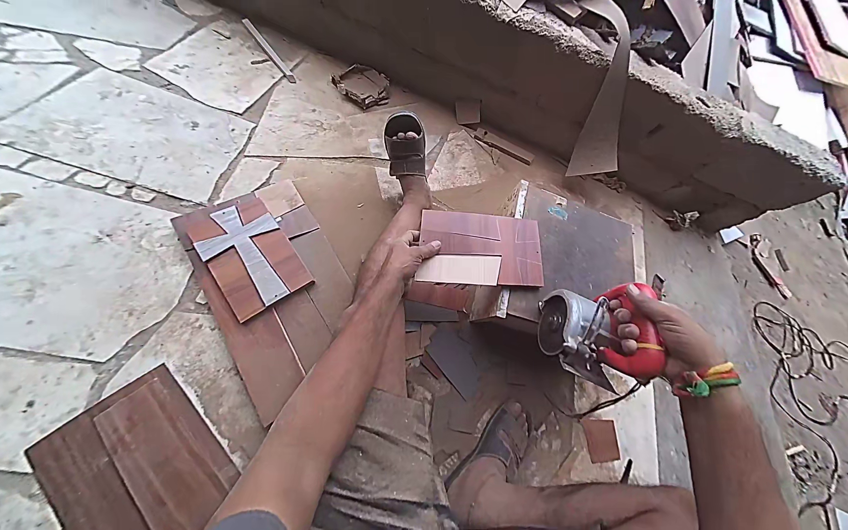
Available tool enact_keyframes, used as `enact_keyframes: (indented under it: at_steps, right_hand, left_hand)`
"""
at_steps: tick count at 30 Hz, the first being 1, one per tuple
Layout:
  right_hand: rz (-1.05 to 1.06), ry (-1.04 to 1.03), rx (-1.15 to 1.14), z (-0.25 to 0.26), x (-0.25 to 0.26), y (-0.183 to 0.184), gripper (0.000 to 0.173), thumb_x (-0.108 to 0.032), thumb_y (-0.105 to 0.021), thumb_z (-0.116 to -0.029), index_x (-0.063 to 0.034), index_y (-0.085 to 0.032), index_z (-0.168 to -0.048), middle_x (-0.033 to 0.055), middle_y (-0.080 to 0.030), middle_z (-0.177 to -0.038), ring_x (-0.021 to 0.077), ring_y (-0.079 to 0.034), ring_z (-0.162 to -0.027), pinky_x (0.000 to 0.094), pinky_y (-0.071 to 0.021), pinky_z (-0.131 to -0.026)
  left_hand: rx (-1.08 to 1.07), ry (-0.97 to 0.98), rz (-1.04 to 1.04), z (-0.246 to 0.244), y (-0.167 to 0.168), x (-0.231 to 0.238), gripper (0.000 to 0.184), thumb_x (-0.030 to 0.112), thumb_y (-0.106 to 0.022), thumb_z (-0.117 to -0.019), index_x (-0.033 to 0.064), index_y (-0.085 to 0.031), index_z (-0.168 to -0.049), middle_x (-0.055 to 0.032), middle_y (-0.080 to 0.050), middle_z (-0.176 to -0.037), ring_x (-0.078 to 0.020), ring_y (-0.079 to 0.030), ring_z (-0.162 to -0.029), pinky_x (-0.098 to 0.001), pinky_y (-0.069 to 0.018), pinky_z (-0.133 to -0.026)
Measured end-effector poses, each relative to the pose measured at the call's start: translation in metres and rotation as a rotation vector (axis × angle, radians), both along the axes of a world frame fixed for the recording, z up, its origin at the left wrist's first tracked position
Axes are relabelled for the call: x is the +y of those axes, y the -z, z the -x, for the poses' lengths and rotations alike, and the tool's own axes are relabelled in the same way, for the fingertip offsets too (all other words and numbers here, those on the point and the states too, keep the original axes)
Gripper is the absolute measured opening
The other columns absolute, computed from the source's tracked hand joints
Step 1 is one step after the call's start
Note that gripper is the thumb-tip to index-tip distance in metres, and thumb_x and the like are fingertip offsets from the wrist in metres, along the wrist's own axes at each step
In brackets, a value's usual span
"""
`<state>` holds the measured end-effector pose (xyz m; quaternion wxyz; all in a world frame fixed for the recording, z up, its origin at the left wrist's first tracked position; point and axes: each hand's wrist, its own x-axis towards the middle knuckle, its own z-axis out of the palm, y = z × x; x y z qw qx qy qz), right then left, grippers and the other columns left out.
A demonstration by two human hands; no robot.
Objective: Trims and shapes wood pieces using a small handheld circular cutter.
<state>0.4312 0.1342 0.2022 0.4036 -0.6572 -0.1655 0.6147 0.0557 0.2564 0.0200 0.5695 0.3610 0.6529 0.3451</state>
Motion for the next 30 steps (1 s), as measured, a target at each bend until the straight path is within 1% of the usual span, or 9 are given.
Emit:
enact_keyframes:
  at_steps: [3, 6, 10, 13, 16, 22, 26, 28, 30]
  right_hand:
    - [0.009, -0.001, -0.021, 0.002, -0.001, -0.001, 0.035, -0.033, -0.045, -0.1101, -0.0039, -0.058, -0.097, 0.0027, -0.055, -0.064, 0.0115, -0.055, -0.044, 0.0291, -0.0537, -0.040]
    - [0.008, 0.001, -0.045, 0.003, -0.002, -0.002, 0.034, -0.033, -0.045, -0.1101, -0.0037, -0.058, -0.098, 0.0030, -0.055, -0.064, 0.0116, -0.054, -0.044, 0.0293, -0.0530, -0.040]
    - [0.014, -0.015, -0.054, 0.002, -0.001, -0.002, 0.034, -0.033, -0.045, -0.1101, -0.0041, -0.059, -0.098, 0.0025, -0.055, -0.065, 0.0113, -0.055, -0.045, 0.0289, -0.0533, -0.040]
    - [0.019, -0.025, -0.059, 0.002, -0.001, -0.002, 0.034, -0.033, -0.044, -0.1104, -0.0048, -0.058, -0.098, 0.0020, -0.055, -0.065, 0.0109, -0.055, -0.044, 0.0289, -0.0538, -0.041]
    - [0.018, -0.035, -0.069, 0.002, -0.003, -0.003, 0.033, -0.033, -0.044, -0.1105, -0.0045, -0.058, -0.100, 0.0021, -0.055, -0.066, 0.0110, -0.055, -0.045, 0.0287, -0.0538, -0.041]
    - [-0.003, -0.050, -0.072, 0.002, -0.003, -0.003, 0.033, -0.031, -0.044, -0.1107, -0.0035, -0.059, -0.101, 0.0029, -0.056, -0.066, 0.0112, -0.056, -0.045, 0.0286, -0.0536, -0.040]
    - [-0.007, -0.051, -0.058, 0.000, -0.005, -0.001, 0.034, -0.031, -0.044, -0.1107, -0.0023, -0.059, -0.100, 0.0038, -0.057, -0.066, 0.0118, -0.056, -0.045, 0.0297, -0.0544, -0.041]
    - [-0.015, -0.062, -0.060, -0.001, -0.005, 0.000, 0.035, -0.031, -0.043, -0.1107, -0.0015, -0.060, -0.102, 0.0039, -0.057, -0.066, 0.0120, -0.057, -0.045, 0.0302, -0.0548, -0.041]
    - [-0.028, -0.063, -0.053, -0.001, -0.004, 0.001, 0.036, -0.031, -0.043, -0.1106, -0.0008, -0.060, -0.102, 0.0044, -0.057, -0.065, 0.0122, -0.057, -0.045, 0.0302, -0.0546, -0.040]
  left_hand:
    - [-0.073, -0.054, -0.016, 0.006, -0.001, 0.002, 0.036, 0.021, -0.083, -0.0885, 0.0078, -0.069, -0.119, -0.0115, -0.075, -0.102, -0.0210, -0.074, -0.089, -0.0407, -0.0622, -0.081]
    - [-0.094, -0.093, -0.006, 0.014, -0.004, 0.002, 0.032, 0.017, -0.080, -0.0905, 0.0056, -0.069, -0.119, -0.0129, -0.075, -0.101, -0.0212, -0.074, -0.087, -0.0404, -0.0620, -0.080]
    - [-0.096, -0.095, 0.012, 0.020, -0.006, 0.001, 0.029, 0.019, -0.076, -0.0951, 0.0058, -0.069, -0.120, -0.0125, -0.075, -0.101, -0.0203, -0.073, -0.086, -0.0393, -0.0613, -0.079]
    - [-0.099, -0.100, 0.019, 0.020, -0.006, 0.003, 0.030, 0.019, -0.073, -0.0970, 0.0078, -0.069, -0.124, -0.0120, -0.075, -0.103, -0.0203, -0.073, -0.087, -0.0394, -0.0612, -0.080]
    - [-0.062, -0.047, -0.002, 0.022, -0.003, 0.011, 0.028, 0.022, -0.073, -0.0975, 0.0091, -0.071, -0.123, -0.0112, -0.075, -0.103, -0.0196, -0.073, -0.087, -0.0401, -0.0604, -0.081]
    - [-0.093, 0.066, -0.030, 0.020, -0.007, 0.033, 0.026, 0.017, -0.071, -0.0981, 0.0086, -0.071, -0.123, -0.0105, -0.075, -0.101, -0.0180, -0.071, -0.082, -0.0378, -0.0600, -0.076]
    - [-0.093, 0.158, -0.037, 0.016, 0.008, 0.053, 0.025, 0.018, -0.071, -0.0985, 0.0059, -0.071, -0.120, -0.0139, -0.075, -0.102, -0.0218, -0.072, -0.086, -0.0431, -0.0600, -0.082]
    - [-0.066, 0.177, -0.031, 0.015, 0.008, 0.059, 0.026, 0.019, -0.071, -0.0991, 0.0049, -0.070, -0.121, -0.0142, -0.075, -0.102, -0.0218, -0.072, -0.086, -0.0432, -0.0600, -0.082]
    - [-0.001, 0.187, -0.011, 0.013, 0.003, 0.058, 0.027, 0.023, -0.069, -0.1006, 0.0051, -0.069, -0.120, -0.0143, -0.074, -0.101, -0.0221, -0.071, -0.085, -0.0435, -0.0591, -0.082]
